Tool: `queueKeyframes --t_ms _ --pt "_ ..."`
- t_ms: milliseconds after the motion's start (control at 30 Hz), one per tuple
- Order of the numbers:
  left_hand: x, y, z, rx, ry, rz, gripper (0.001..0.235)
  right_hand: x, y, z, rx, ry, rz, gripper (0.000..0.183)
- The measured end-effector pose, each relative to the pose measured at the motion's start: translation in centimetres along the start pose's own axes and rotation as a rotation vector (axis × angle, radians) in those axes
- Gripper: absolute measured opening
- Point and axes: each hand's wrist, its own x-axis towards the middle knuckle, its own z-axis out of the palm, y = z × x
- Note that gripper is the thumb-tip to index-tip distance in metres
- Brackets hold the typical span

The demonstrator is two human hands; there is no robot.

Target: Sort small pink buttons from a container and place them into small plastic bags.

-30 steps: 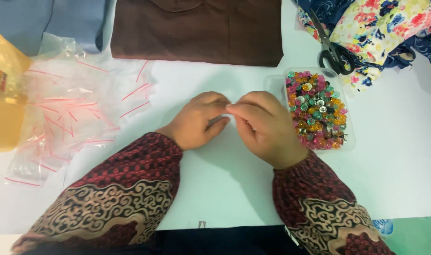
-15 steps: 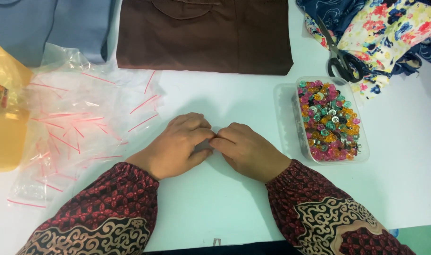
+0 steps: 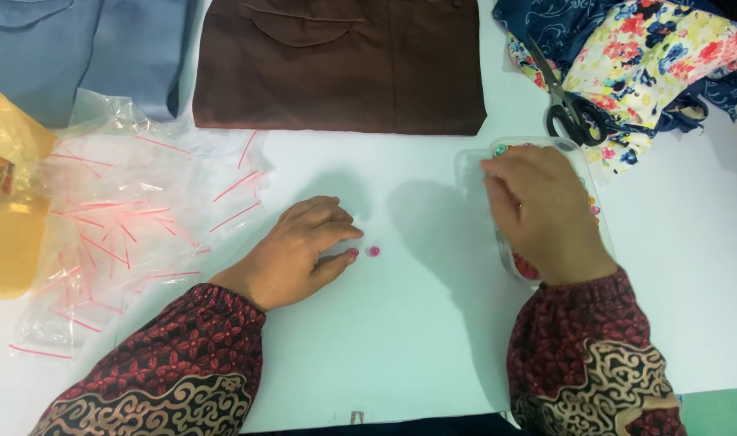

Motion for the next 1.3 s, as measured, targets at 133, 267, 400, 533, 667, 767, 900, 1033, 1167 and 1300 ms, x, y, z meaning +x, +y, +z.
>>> queueKeyframes --t_ms 133,267,400,533,667,767,900,1033,1167,1300 --pt "0.1 0.6 -0.3 -0.022 -0.018 0.010 0.027 -0.8 2.0 -0.4 0.092 -0.135 0.138 0.017" --pt "0.0 0.6 -0.1 -0.011 0.001 0.014 0.025 -1.1 2.0 0.6 0.004 -0.237 0.211 0.020" --pt "-0.1 0.4 0.0 0.004 0.033 0.031 0.024 -1.1 2.3 0.6 0.004 -0.278 0.238 0.019" --pt "-0.2 0.6 0.0 -0.043 0.013 0.013 0.024 -1.3 2.5 0.8 -0.021 -0.230 0.201 0.014" --pt "-0.3 0.2 0.2 -0.074 0.065 0.086 0.024 -1.1 2.4 0.6 0.040 -0.276 0.248 0.018" --pt "-0.2 0.1 0.2 -0.113 0.112 0.154 0.023 -1.1 2.5 0.4 0.064 -0.294 0.270 0.024" --pt "-0.4 0.1 0.2 -0.070 0.093 0.178 0.024 -0.8 2.0 -0.4 -0.013 -0.199 0.138 0.014" --pt "-0.4 -0.3 0.8 -0.045 0.160 0.197 0.024 0.4 -1.5 -1.2 -0.080 -0.121 0.028 0.014" --pt "-0.2 0.8 0.1 -0.122 0.209 0.196 0.025 2.0 -7.1 -0.1 0.146 -0.148 -0.061 0.011" --pt "-0.2 3.5 -1.6 -0.556 0.097 -0.096 0.031 2.7 -11.7 1.6 0.418 -0.190 -0.232 0.018"
